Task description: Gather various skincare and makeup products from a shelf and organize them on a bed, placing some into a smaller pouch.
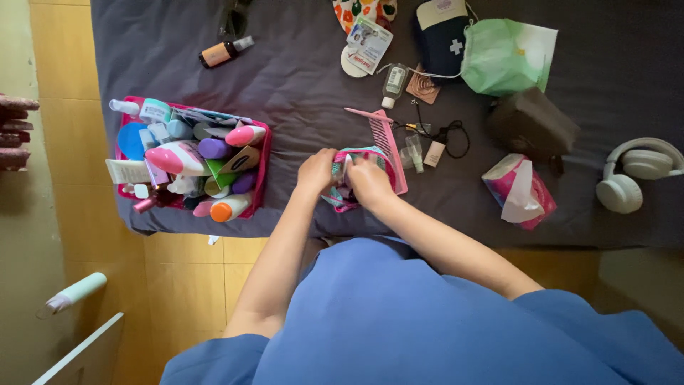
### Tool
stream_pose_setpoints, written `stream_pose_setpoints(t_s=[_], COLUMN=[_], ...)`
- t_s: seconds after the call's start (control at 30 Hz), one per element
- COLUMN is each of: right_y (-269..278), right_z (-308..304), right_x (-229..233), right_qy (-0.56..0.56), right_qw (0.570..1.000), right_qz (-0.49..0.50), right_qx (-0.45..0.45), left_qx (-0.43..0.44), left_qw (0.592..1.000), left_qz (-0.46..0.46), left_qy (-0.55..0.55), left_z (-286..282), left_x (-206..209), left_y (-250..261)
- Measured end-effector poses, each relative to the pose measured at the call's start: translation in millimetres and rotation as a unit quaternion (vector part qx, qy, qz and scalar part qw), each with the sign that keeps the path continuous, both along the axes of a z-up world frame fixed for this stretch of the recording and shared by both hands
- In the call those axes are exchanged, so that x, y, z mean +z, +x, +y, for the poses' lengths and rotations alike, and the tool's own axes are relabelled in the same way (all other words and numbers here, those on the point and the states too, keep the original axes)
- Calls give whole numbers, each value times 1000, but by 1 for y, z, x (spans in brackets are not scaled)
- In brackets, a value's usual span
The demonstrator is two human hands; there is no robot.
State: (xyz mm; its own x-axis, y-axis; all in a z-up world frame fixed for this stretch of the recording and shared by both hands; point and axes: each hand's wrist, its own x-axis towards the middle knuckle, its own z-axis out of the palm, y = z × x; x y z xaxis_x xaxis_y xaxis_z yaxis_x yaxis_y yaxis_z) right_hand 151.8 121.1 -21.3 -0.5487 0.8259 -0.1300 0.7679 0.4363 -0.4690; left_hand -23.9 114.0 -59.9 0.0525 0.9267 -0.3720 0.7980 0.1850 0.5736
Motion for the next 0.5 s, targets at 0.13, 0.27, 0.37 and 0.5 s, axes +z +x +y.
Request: stream_pose_setpoints(t_s=[0.13, 0.27, 0.37, 0.5], right_y=[-3, 7, 37, 54], right_z=[5, 21, 30, 31], right_x=[42, 110, 83, 54], right_qy=[109, 78, 60, -237], right_qw=[988, 997, 995, 961], right_qz=[-98, -27, 12, -4], right_qx=[47, 11, -78, -142], left_qx=[-29, 52, 141, 278], left_qw=[999, 998, 990, 928], left_qz=[13, -23, -25, -171], left_qy=[-27, 3, -4, -179], left_z=[1, -5, -13, -26], left_x=[7, 23, 34, 50], left_y=[-4, -7, -11, -18])
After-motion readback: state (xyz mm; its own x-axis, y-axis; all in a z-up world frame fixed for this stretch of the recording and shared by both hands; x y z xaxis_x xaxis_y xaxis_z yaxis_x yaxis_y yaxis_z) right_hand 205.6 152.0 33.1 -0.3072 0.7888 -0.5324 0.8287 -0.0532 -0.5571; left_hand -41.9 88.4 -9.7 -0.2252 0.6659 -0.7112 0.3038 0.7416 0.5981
